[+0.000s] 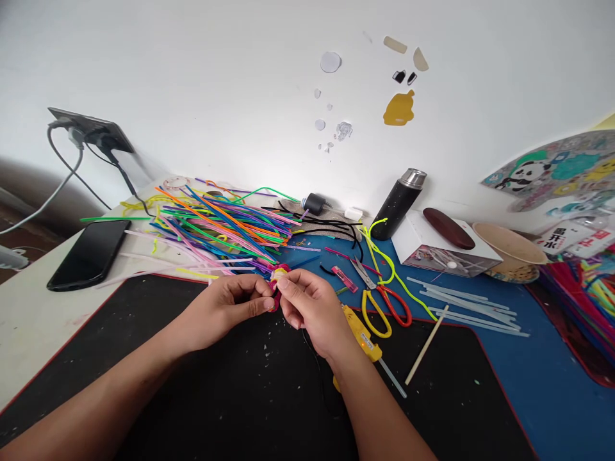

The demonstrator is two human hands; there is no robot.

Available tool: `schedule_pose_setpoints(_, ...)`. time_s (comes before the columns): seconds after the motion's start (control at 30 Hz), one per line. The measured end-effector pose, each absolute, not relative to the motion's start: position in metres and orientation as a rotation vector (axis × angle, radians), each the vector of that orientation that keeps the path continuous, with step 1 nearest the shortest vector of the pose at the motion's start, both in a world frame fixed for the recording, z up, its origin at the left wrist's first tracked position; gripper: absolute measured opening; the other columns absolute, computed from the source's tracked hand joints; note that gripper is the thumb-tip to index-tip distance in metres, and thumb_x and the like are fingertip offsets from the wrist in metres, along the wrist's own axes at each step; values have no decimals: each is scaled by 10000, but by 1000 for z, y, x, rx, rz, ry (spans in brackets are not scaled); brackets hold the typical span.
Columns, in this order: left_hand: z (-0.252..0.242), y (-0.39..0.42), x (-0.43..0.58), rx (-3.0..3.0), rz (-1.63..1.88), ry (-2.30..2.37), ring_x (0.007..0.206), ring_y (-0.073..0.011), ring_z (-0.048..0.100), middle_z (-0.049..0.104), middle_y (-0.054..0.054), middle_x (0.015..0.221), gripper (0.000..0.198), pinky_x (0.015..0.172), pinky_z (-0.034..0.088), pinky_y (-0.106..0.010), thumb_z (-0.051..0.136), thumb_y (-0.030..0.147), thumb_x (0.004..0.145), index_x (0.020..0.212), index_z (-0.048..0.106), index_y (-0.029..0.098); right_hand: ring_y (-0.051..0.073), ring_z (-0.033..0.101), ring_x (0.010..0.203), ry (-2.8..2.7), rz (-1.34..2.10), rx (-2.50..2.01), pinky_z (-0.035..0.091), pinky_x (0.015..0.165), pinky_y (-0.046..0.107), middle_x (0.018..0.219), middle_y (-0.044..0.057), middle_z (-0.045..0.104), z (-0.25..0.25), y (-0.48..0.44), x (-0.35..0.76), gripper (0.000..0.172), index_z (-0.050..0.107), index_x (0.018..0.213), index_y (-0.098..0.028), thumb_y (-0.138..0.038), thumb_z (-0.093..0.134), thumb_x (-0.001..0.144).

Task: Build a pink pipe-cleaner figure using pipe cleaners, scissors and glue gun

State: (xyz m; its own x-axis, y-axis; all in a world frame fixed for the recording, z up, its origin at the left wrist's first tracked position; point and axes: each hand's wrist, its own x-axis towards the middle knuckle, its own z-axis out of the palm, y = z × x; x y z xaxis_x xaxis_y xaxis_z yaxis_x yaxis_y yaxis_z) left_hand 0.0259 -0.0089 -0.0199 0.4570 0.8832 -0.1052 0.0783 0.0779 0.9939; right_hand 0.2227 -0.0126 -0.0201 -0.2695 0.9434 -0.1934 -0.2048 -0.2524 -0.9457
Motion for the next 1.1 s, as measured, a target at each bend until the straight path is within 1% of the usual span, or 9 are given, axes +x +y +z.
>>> schedule_pose_setpoints(0.13,-21,-9,24,1448,773,913,742,-153,546,658,-2,780,259,722,433,-272,733,408,930,842,707,166,68,367,441,-1076,1726,-1041,227,435,221,517,-73,499,-18,-12,223,467,615,767,-193,-584,852,865)
schedule_pose_setpoints(0.27,-23,-9,22,1596,767,913,738,-157,591,686,-1,782,210,701,450,-265,712,333,968,827,706,178,65,339,444,-1100,1801,-1006,243,437,221,509,-94,452,-18,-13,224,455,620,784,-192,-573,852,873)
schedule_pose_setpoints(0.37,-22,-9,20,1788,787,864,723,-147,628,709,5,783,153,681,463,-243,708,253,988,852,732,188,62,327,443,-1137,1866,-998,256,438,219,512,-106,418,-19,-14,225,435,625,796,-187,-553,835,901)
schedule_pose_setpoints(0.47,-19,-9,17,2045,876,765,719,-131,653,721,6,793,146,674,467,-220,694,168,1007,874,748,197,54,307,428,-1127,1945,-984,236,432,214,506,-116,392,-19,-14,227,421,621,803,-185,-534,830,911)
schedule_pose_setpoints(0.57,-16,-9,16,2228,995,695,702,-124,657,710,1,788,146,651,459,-215,687,126,1012,896,742,195,46,263,413,-1055,2006,-956,202,417,207,488,-129,370,-17,-15,227,428,615,813,-187,-532,858,881)
schedule_pose_setpoints(0.73,-17,-9,16,2547,1099,696,680,-144,635,688,-3,757,167,637,449,-256,639,98,1028,911,708,194,42,231,411,-988,2053,-948,171,403,196,478,-138,340,-17,-15,226,439,600,800,-192,-527,876,865)
schedule_pose_setpoints(0.87,-22,-8,15,2812,1143,748,688,-170,616,720,-13,809,133,623,440,-306,600,107,1040,1002,694,193,39,210,417,-975,2042,-956,163,400,191,480,-139,343,-20,-14,227,423,622,814,-183,-514,881,861)
schedule_pose_setpoints(0.97,-24,-8,13,2894,1167,791,690,-171,603,732,-10,824,111,616,437,-316,597,129,1052,1032,686,192,40,211,419,-964,2032,-978,158,397,191,482,-139,337,-20,-13,226,428,621,803,-183,-515,886,851)
schedule_pose_setpoints(1.1,-23,-9,14,2898,1162,804,683,-168,602,714,-7,804,114,612,435,-313,599,124,1052,1010,687,183,43,232,412,-960,2017,-991,161,398,195,474,-137,338,-20,-13,225,433,623,792,-183,-519,891,842)
